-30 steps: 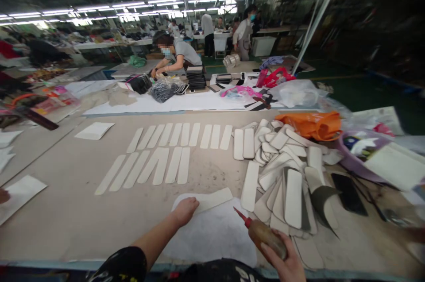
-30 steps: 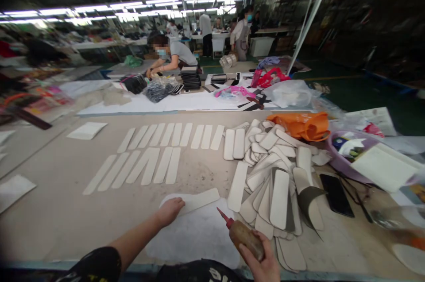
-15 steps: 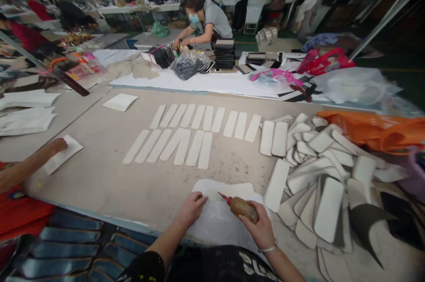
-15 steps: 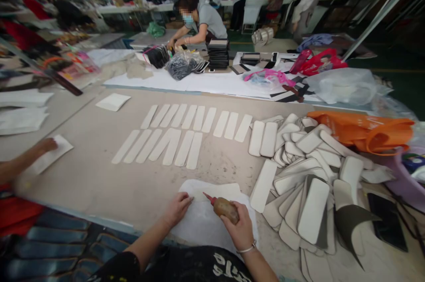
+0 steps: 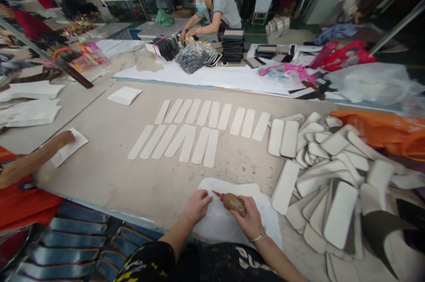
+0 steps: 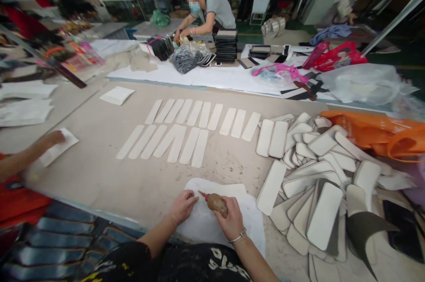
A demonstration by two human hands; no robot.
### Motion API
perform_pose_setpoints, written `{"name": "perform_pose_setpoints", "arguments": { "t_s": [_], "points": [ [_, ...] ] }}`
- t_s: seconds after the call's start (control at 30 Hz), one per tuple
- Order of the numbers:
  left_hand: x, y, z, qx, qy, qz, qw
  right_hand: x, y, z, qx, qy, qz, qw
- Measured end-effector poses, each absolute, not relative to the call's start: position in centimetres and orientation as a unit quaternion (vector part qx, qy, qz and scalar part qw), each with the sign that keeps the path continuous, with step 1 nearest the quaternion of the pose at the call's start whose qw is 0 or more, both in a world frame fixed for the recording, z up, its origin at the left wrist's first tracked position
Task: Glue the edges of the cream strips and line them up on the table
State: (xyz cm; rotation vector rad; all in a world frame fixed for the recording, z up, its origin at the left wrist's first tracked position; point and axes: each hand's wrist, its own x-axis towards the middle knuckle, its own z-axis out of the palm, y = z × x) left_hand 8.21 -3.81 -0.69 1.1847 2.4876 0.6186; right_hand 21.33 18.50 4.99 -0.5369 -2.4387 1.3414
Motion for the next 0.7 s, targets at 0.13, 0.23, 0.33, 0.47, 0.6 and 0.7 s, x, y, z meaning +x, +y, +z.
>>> {"name": "perform_pose_setpoints", "arguments": {
  "t_s": [0.13,0.23,0.33,0.47,0.6,0.7],
  "points": [
    [8.1,-3.8,-0.8,0.416,0.872,0.216,0.142,22.0,19.4,4.9,-0.208,-0.852,0.45,0.168],
    [8.0,-3.9,-1.0,0.428,0.865,0.233,0.12,23.2,20.7,4.9,-0.241,-0.852,0.43,0.179],
    [7.9,-4.0,-1.3,0.428,0.862,0.25,0.107,24.8,22.6,4.8,-0.276,-0.854,0.402,0.182],
    [7.8,-4.0,-1.9,0.42,0.862,0.267,0.094,26.9,25.1,4.3,-0.321,-0.852,0.358,0.205],
    [7.8,-4.1,-2.3,0.418,0.863,0.27,0.087,28.4,27.0,4.3,-0.367,-0.848,0.315,0.219],
    [7.7,-4.1,-2.4,0.422,0.862,0.265,0.09,29.0,27.6,4.7,-0.384,-0.847,0.291,0.225]
  ]
}}
